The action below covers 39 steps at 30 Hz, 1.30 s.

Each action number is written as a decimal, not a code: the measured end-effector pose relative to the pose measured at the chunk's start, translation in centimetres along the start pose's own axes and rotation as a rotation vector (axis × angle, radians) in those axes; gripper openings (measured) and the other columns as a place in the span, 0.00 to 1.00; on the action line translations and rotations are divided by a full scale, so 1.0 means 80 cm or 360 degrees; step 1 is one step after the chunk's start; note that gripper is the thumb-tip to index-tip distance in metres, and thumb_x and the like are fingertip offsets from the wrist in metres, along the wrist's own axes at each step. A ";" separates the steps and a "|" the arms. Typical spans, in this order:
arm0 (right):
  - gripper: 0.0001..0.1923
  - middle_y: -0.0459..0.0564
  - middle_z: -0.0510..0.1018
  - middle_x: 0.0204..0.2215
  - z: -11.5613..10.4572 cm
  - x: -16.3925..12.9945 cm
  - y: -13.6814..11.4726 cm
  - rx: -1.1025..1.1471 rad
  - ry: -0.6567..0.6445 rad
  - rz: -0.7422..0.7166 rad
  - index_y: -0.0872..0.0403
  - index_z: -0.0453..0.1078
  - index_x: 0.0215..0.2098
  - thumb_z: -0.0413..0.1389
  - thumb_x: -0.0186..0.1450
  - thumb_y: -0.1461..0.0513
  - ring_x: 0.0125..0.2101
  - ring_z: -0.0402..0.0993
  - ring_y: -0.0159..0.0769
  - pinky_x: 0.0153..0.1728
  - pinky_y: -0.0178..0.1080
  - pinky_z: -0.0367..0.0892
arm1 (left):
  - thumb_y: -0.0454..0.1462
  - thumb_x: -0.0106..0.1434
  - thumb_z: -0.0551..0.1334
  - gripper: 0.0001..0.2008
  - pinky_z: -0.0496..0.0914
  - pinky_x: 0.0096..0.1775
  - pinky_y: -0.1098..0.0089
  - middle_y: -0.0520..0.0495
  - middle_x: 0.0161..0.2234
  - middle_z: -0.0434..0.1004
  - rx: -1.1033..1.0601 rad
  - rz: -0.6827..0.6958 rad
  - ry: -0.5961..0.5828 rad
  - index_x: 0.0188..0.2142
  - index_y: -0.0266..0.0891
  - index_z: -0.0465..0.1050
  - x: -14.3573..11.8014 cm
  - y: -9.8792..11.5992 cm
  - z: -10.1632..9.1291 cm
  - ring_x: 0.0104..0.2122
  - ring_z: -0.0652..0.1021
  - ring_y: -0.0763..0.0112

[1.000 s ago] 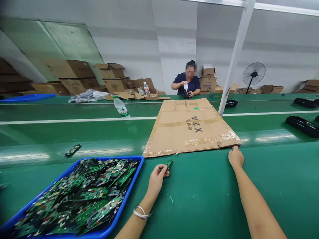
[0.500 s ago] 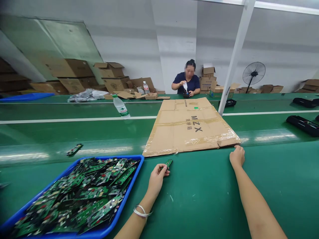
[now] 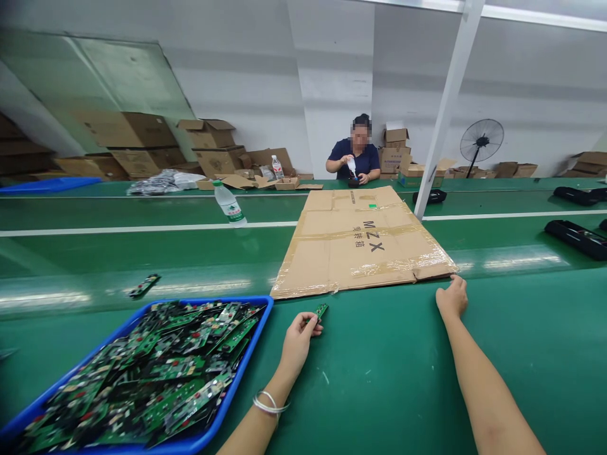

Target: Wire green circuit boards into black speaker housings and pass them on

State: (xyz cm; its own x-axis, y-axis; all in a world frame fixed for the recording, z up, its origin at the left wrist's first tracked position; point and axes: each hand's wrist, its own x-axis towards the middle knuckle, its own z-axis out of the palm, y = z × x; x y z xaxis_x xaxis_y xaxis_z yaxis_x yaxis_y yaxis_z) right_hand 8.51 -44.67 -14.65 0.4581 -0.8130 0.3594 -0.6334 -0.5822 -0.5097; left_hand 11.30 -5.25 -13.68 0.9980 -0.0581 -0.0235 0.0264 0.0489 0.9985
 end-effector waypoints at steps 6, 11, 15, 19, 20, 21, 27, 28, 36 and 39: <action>0.27 0.52 0.66 0.46 -0.003 -0.003 -0.003 0.0029 0.0036 0.0009 0.54 0.56 0.52 0.51 0.53 0.66 0.44 0.67 0.42 0.38 0.38 0.62 | 0.48 0.51 0.62 0.17 0.71 0.30 0.69 0.49 0.26 0.72 -0.0013 0.0004 0.0013 0.29 0.36 0.68 0.000 0.002 0.001 0.26 0.75 0.69; 0.27 0.53 0.66 0.47 -0.005 -0.004 -0.005 0.0028 0.0024 0.0020 0.55 0.55 0.53 0.50 0.54 0.67 0.44 0.67 0.42 0.39 0.38 0.62 | 0.49 0.50 0.63 0.17 0.71 0.30 0.69 0.49 0.26 0.71 -0.0020 0.0004 0.0022 0.28 0.36 0.68 -0.001 0.004 0.001 0.26 0.75 0.69; 0.25 0.54 0.66 0.48 -0.006 -0.003 -0.006 0.0020 0.0019 0.0050 0.55 0.57 0.52 0.48 0.55 0.68 0.44 0.67 0.43 0.40 0.39 0.63 | 0.48 0.50 0.62 0.16 0.71 0.30 0.69 0.49 0.26 0.72 -0.0019 0.0011 0.0020 0.28 0.36 0.68 -0.001 0.004 0.001 0.26 0.75 0.69; 0.27 0.53 0.66 0.48 -0.005 -0.003 -0.006 0.0019 0.0009 0.0049 0.55 0.56 0.52 0.51 0.54 0.66 0.44 0.68 0.43 0.39 0.39 0.64 | 0.48 0.51 0.62 0.16 0.71 0.30 0.69 0.49 0.26 0.72 -0.0016 0.0014 0.0017 0.28 0.36 0.68 0.000 0.003 0.001 0.26 0.75 0.69; 0.28 0.53 0.66 0.48 -0.004 -0.003 -0.005 0.0018 0.0008 0.0044 0.54 0.56 0.53 0.52 0.53 0.66 0.44 0.68 0.44 0.39 0.39 0.64 | 0.48 0.50 0.62 0.16 0.71 0.30 0.69 0.49 0.26 0.72 -0.0015 0.0014 0.0015 0.28 0.36 0.68 -0.001 0.003 0.001 0.26 0.75 0.69; 0.28 0.53 0.66 0.48 -0.004 -0.003 -0.005 0.0016 0.0008 0.0039 0.54 0.56 0.53 0.52 0.53 0.65 0.44 0.68 0.44 0.39 0.39 0.64 | 0.48 0.50 0.62 0.16 0.71 0.30 0.69 0.49 0.26 0.72 -0.0015 0.0013 0.0014 0.29 0.36 0.68 -0.001 0.003 0.001 0.26 0.75 0.69; 0.28 0.55 0.66 0.48 -0.004 -0.004 -0.005 -0.0007 0.0020 -0.0004 0.55 0.54 0.55 0.50 0.55 0.66 0.45 0.67 0.43 0.40 0.39 0.64 | 0.49 0.50 0.62 0.17 0.71 0.30 0.69 0.49 0.26 0.71 -0.0015 0.0001 0.0008 0.28 0.36 0.67 -0.002 0.005 0.001 0.26 0.75 0.69; 0.28 0.54 0.66 0.48 -0.004 -0.004 -0.005 -0.0012 0.0020 -0.0009 0.55 0.54 0.55 0.49 0.56 0.66 0.45 0.67 0.43 0.40 0.39 0.64 | 0.49 0.50 0.62 0.17 0.71 0.30 0.70 0.49 0.26 0.71 -0.0015 -0.0002 0.0008 0.28 0.36 0.67 -0.002 0.005 0.001 0.26 0.75 0.69; 0.30 0.55 0.64 0.49 -0.005 -0.005 -0.007 -0.0034 0.0005 -0.0059 0.56 0.54 0.56 0.51 0.55 0.65 0.43 0.67 0.44 0.40 0.39 0.64 | 0.49 0.50 0.62 0.17 0.71 0.30 0.70 0.49 0.26 0.71 -0.0026 -0.0002 0.0012 0.28 0.36 0.67 -0.002 0.006 0.001 0.26 0.75 0.69; 0.29 0.55 0.64 0.49 -0.003 -0.005 -0.005 -0.0031 0.0011 -0.0080 0.56 0.53 0.56 0.50 0.55 0.66 0.44 0.66 0.43 0.40 0.38 0.63 | 0.49 0.50 0.62 0.17 0.71 0.30 0.70 0.49 0.26 0.71 -0.0028 0.0001 0.0013 0.28 0.36 0.67 -0.002 0.006 0.002 0.26 0.75 0.69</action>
State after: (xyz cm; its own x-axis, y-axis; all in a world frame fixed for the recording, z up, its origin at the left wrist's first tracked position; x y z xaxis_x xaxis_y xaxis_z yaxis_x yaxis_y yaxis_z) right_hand 8.41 -44.13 -14.38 0.4855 -0.7825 0.3898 -0.6216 -0.6225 -0.4755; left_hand 11.14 -5.35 -13.21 0.9985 -0.0502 -0.0233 0.0266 0.0663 0.9974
